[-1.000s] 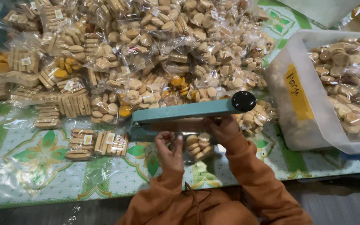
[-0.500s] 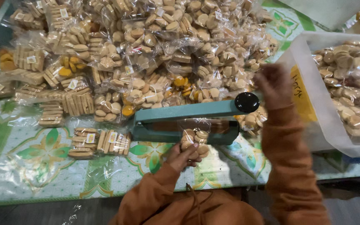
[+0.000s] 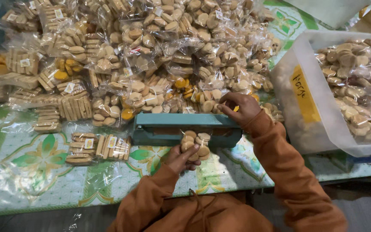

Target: The person seals plastic bags containing snacks using a manual heat sealer and places them into a plastic bin. The person handles the bags one at a time, pressing the sealer handle to close each bag before moving it aside.

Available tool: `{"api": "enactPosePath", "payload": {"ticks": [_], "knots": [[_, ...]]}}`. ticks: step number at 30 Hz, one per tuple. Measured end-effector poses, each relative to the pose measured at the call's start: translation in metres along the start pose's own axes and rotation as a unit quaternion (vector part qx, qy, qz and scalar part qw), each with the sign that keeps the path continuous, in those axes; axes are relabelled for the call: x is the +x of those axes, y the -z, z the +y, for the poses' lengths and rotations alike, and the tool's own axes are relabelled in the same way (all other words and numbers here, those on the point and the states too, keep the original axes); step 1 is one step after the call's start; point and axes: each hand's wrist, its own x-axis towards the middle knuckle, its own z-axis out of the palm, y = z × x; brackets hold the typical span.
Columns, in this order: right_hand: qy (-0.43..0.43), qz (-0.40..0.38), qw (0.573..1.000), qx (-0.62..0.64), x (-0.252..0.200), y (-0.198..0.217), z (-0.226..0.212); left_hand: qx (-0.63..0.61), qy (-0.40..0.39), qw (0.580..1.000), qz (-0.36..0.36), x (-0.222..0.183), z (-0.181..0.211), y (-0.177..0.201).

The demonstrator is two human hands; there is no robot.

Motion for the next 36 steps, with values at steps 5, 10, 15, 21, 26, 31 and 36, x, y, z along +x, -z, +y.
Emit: {"api": "enactPosePath", "payload": {"ticks": [5, 10, 15, 21, 26, 31, 36], "knots": [[-0.012, -0.007, 0.998, 0.069, 0.003, -0.007, 0.015, 0.020, -0.016, 1.000, 0.000, 0.002, -0.001, 0.000], [-0.042, -0.032, 0.994, 0.094, 0.001, -0.009, 0.025, 0.028, -0.016, 0.999, 0.007, -0.001, 0.001, -0.001], [-0.065, -0.046, 0.991, 0.103, 0.003, -0.011, 0.030, 0.038, -0.012, 0.999, -0.005, -0.007, 0.007, -0.002], [-0.075, -0.050, 0.987, 0.132, 0.004, -0.015, 0.037, 0.029, -0.016, 0.999, -0.006, -0.009, 0.008, -0.004], [-0.044, -0.048, 0.990, 0.124, 0.005, -0.012, 0.036, 0.015, -0.018, 1.000, -0.013, -0.006, 0.005, -0.002], [-0.064, -0.063, 0.993, 0.078, 0.016, 0.011, 0.002, 0.014, -0.018, 1.000, -0.003, -0.004, 0.006, 0.000], [0.073, 0.048, 0.995, -0.037, 0.014, 0.060, -0.065, 0.079, -0.071, 0.994, -0.005, -0.009, -0.001, -0.002]]}}
